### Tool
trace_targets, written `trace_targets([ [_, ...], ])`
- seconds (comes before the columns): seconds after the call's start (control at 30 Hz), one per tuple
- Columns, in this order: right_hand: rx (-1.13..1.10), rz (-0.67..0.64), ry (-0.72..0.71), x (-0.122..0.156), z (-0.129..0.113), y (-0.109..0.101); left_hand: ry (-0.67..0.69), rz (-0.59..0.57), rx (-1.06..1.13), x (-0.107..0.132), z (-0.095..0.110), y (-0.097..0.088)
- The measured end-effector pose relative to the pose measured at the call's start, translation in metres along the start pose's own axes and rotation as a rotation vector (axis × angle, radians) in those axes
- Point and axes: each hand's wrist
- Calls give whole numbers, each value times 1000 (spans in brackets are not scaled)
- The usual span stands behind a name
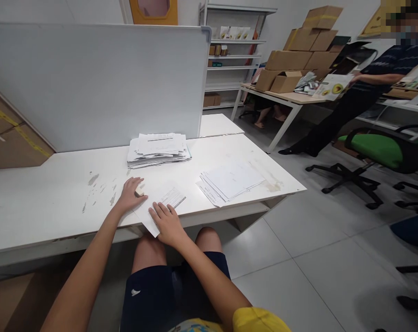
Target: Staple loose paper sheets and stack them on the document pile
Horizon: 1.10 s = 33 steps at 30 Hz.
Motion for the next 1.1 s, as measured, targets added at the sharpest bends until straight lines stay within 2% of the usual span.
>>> trace_targets([
  [0.13, 22, 14, 13, 0, -1, 4, -14, -9, -10, 0, 2, -1],
  [0.27, 35, 89, 10, 4, 0, 11, -21, -26, -10, -1, 2, 0],
  [0.6, 16, 216, 91, 17, -7, 26, -12, 22, -34, 2, 6, 3],
  [0.9, 1, 184, 140, 24, -13, 28, -24, 23, -25, 2, 7, 2],
  [1.1, 5, 188, 143, 19, -12, 35, -17, 33, -19, 2, 5, 4],
])
Point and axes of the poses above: each hand's wrist, its own x-axis away from the middle knuckle, its own y-axis out of the palm, z = x × y, and after that the axes turned 5 degrees about z, right-handed
